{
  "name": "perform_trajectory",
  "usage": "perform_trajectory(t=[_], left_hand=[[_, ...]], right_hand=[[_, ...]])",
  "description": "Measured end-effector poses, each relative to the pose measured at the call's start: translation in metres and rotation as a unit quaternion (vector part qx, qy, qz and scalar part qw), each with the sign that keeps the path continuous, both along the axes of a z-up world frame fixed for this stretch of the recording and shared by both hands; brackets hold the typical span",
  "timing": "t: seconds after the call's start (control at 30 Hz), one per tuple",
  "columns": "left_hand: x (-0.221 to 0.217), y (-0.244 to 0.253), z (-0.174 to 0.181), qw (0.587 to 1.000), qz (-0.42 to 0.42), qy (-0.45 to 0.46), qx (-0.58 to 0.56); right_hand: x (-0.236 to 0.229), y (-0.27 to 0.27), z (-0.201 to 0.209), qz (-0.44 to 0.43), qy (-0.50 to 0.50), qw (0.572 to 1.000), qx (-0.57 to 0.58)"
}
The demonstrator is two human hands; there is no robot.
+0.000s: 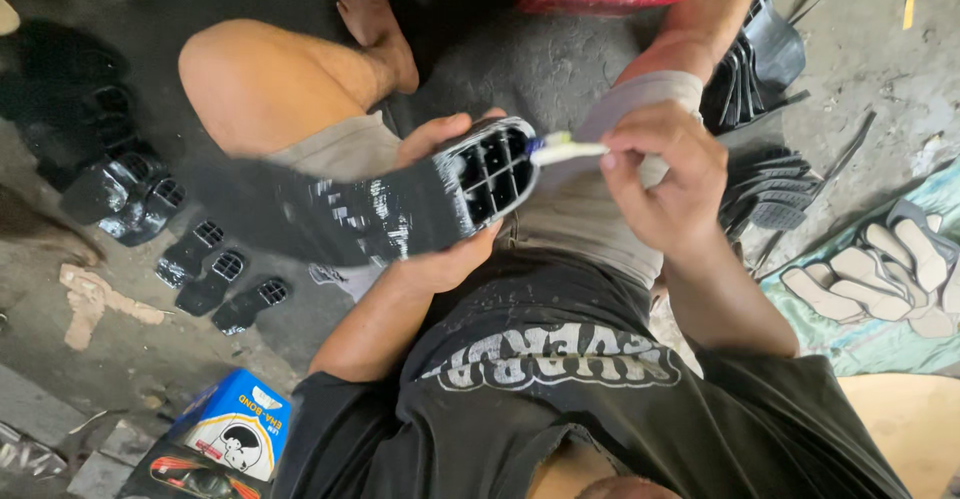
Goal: The person sits on the floor and repeatedly applies white paint to the soles of black sandals using a toothbrush. They dip the brush into a container of paint and cover the entire sole surface, then place the finished sandal on the floor and pick up another to repeat the process.
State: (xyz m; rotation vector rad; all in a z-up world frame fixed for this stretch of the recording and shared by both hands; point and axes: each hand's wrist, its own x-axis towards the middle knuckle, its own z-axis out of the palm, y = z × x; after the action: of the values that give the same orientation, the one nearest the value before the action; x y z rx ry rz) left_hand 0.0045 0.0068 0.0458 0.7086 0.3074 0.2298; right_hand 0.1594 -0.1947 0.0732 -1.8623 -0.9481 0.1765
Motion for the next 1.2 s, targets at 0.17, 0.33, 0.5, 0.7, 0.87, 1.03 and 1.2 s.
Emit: perform_trajectory(t=[0.17, 0.33, 0.5, 0.7, 0.87, 1.03, 1.2], left_hand=[[0.005, -0.001, 0.005, 0.773, 0.038, 0.019, 0.634], [0.012, -0.007, -0.011, 0.872, 0.18, -0.12, 0.438], [0.001, -0.003, -0.035, 0.902, 0.163, -0.14, 0.374], [-0.002, -0.01, -0.041, 0.926, 0.142, -0.118, 0.331], [0.012, -0.01, -0.025, 0.847, 0.161, -0.197, 0.468], [0.006, -0.015, 0.01, 0.964, 0.105, -0.016, 0.243], [0.005, 0.024, 0.039, 0.932, 0.021, -0.002, 0.362]], right_hand=[[-0.015, -0.002, 0.006, 0.018, 0.071, 0.997, 0.012], [-0.022, -0.003, 0.005, 0.022, 0.036, 0.999, -0.004], [-0.024, -0.004, 0.013, 0.037, 0.041, 0.998, 0.037], [-0.023, 0.008, 0.013, 0.095, 0.0, 0.994, 0.054], [-0.027, 0.019, 0.008, -0.039, -0.017, 0.999, -0.008], [-0.024, 0.016, 0.001, -0.018, -0.04, 0.999, 0.015], [-0.025, -0.003, -0.01, 0.009, -0.022, 0.999, 0.022]])
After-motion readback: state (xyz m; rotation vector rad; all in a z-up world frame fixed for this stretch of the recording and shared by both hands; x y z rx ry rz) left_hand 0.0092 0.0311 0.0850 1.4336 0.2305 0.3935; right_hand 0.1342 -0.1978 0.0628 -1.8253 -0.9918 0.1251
